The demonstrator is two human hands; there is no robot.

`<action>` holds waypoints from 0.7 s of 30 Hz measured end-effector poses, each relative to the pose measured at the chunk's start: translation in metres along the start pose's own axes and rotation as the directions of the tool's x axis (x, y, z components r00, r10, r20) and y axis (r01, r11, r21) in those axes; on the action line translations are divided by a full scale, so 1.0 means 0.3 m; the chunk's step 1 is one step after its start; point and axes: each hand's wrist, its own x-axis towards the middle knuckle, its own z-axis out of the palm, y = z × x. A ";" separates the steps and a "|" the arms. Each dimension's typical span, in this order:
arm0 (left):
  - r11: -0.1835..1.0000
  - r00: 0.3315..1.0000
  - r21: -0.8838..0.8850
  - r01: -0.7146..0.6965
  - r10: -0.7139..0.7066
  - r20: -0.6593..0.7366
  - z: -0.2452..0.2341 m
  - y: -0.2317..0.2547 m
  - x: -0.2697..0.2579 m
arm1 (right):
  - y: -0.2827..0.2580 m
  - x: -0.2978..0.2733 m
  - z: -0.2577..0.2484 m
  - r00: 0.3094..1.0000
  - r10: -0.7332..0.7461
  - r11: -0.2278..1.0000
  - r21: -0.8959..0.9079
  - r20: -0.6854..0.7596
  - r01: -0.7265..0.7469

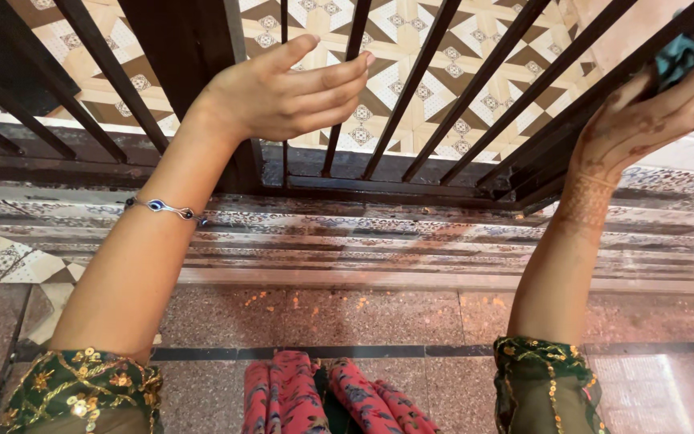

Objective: The person wipes the vertical bars and the horizontal frame of a dark metal gate by hand using a blue cloth.

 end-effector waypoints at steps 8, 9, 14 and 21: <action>1.000 1.000 0.020 -0.010 0.010 -0.003 -0.003 -0.003 0.002 | -0.009 -0.192 0.012 0.997 0.037 0.999 -0.018 -0.075 -0.038; 1.000 1.000 0.026 -0.012 0.012 -0.005 0.000 -0.003 0.002 | -0.008 -0.207 0.019 0.994 0.057 0.998 0.003 -0.088 -0.057; 0.999 1.000 0.031 -0.016 0.016 0.005 -0.002 -0.005 0.005 | -0.007 -0.298 -0.003 0.939 0.340 0.938 0.051 0.049 -0.342; 1.000 1.000 0.011 -0.013 0.013 -0.001 -0.012 -0.010 0.009 | -0.010 -0.398 -0.030 0.895 0.430 0.901 -0.003 0.121 -0.433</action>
